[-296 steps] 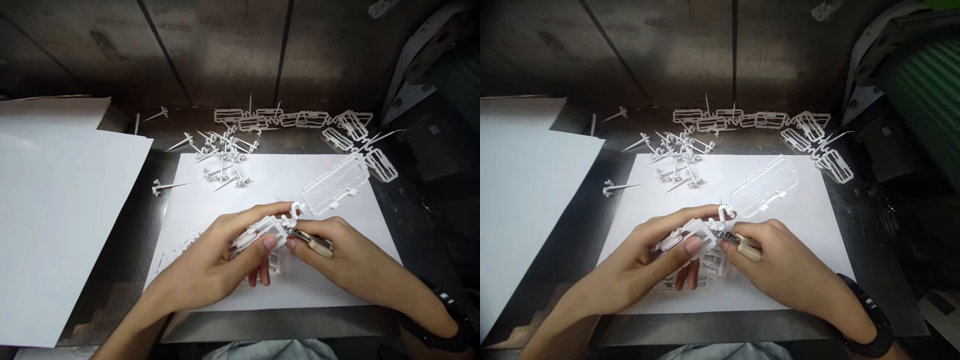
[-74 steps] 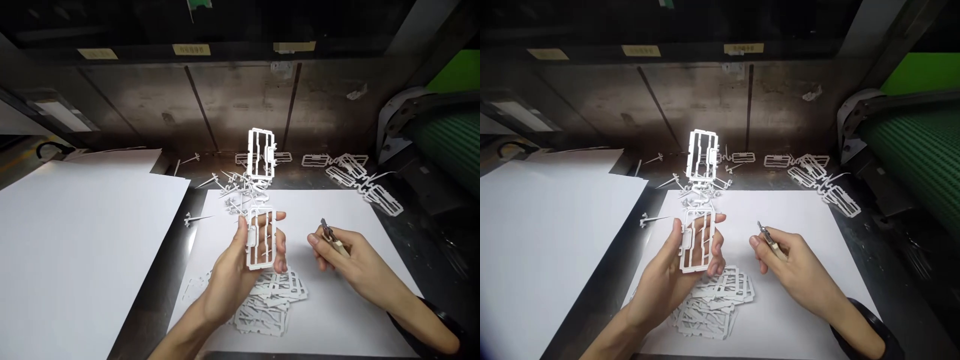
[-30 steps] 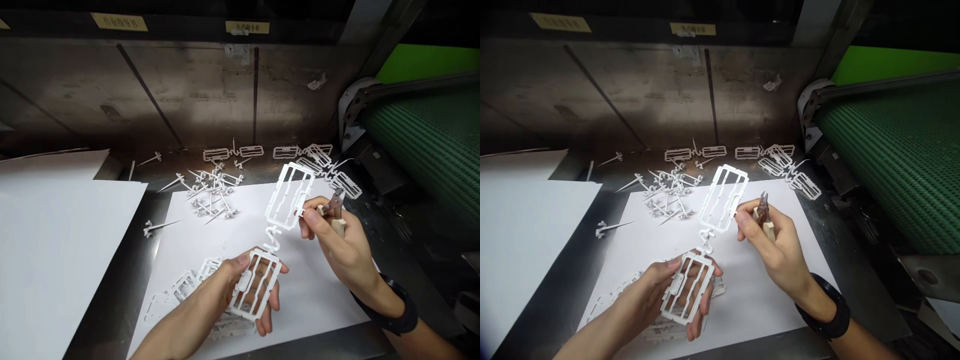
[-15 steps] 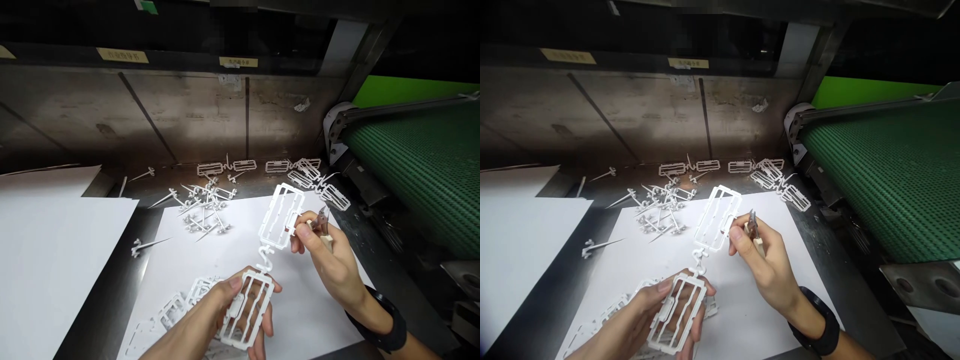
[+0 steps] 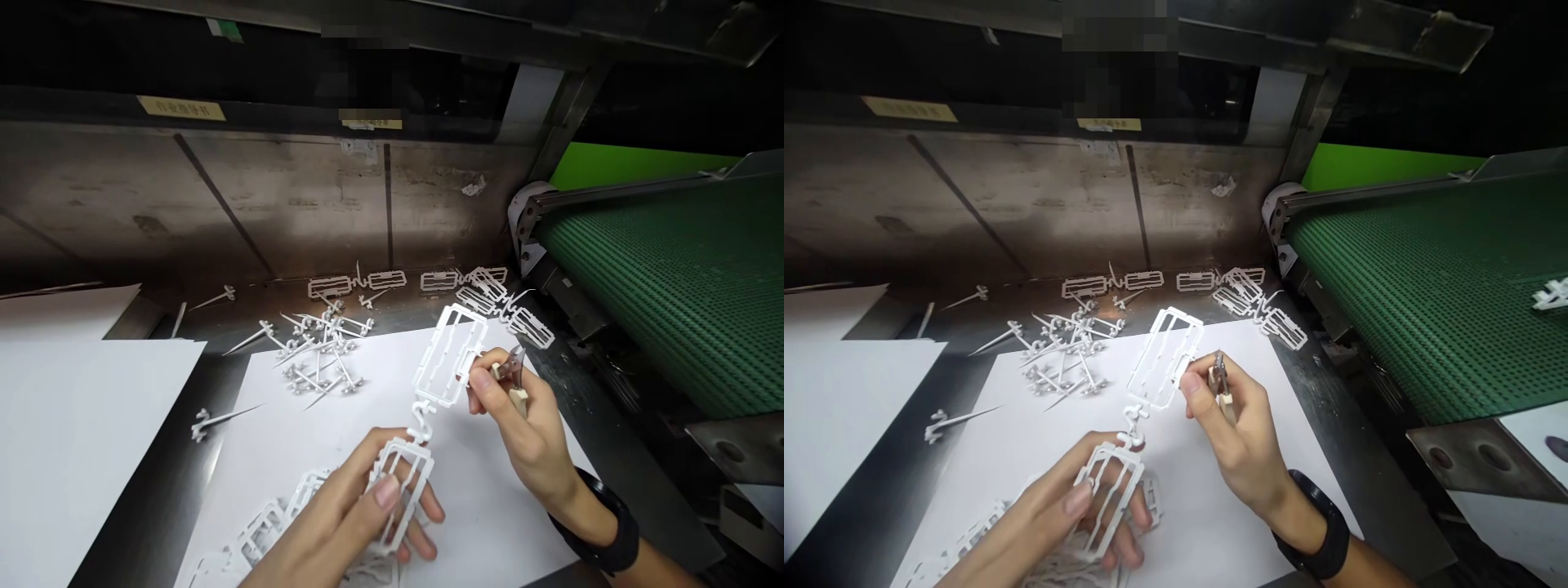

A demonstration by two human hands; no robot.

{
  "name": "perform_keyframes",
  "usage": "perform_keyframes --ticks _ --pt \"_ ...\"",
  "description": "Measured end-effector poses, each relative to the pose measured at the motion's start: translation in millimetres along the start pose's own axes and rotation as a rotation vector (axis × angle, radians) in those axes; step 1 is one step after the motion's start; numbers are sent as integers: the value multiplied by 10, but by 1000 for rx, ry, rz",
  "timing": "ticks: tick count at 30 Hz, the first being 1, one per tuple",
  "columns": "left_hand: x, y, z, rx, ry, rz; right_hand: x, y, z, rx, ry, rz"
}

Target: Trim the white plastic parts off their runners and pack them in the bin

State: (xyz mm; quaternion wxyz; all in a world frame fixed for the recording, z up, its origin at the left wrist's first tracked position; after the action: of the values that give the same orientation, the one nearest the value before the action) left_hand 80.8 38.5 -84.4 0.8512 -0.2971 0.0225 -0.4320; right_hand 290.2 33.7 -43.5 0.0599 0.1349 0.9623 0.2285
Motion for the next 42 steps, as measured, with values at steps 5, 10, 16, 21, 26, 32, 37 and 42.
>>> perform_keyframes --ticks 5,10,16,21,26,32,37,42 --pt "-76 -91 159 49 162 359 -9 5 -22 -13 -50 20" --pt "-149 -83 144 83 280 508 46 -18 -63 -55 -74 -13" --pt "-95 -54 147 66 460 453 67 -48 -64 -52 -110 -12" --pt "-140 -136 187 164 272 556 32 -84 -82 -78 -82 19" --pt "-239 -123 179 297 -366 304 -62 -96 -69 -68 -105 113" --pt "-267 -133 261 374 -568 201 -73 -118 -1 7 -146 70" --pt "-233 -115 263 385 -563 177 -118 -138 115 101 -30 114" --pt "-232 -102 263 371 -553 177 -28 -131 223 201 -61 -71"
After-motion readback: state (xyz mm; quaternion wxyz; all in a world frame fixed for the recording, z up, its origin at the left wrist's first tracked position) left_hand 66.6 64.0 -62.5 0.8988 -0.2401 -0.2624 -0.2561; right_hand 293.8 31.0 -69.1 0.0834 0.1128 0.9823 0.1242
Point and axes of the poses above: each hand's wrist, its own y-axis towards the middle knuckle, its own x-axis out of the palm, z = x × y, the point moved 7 cm from there along y, towards the middle knuckle, and after that the axes turned 11 degrees about -x, right-handed, at the moved point
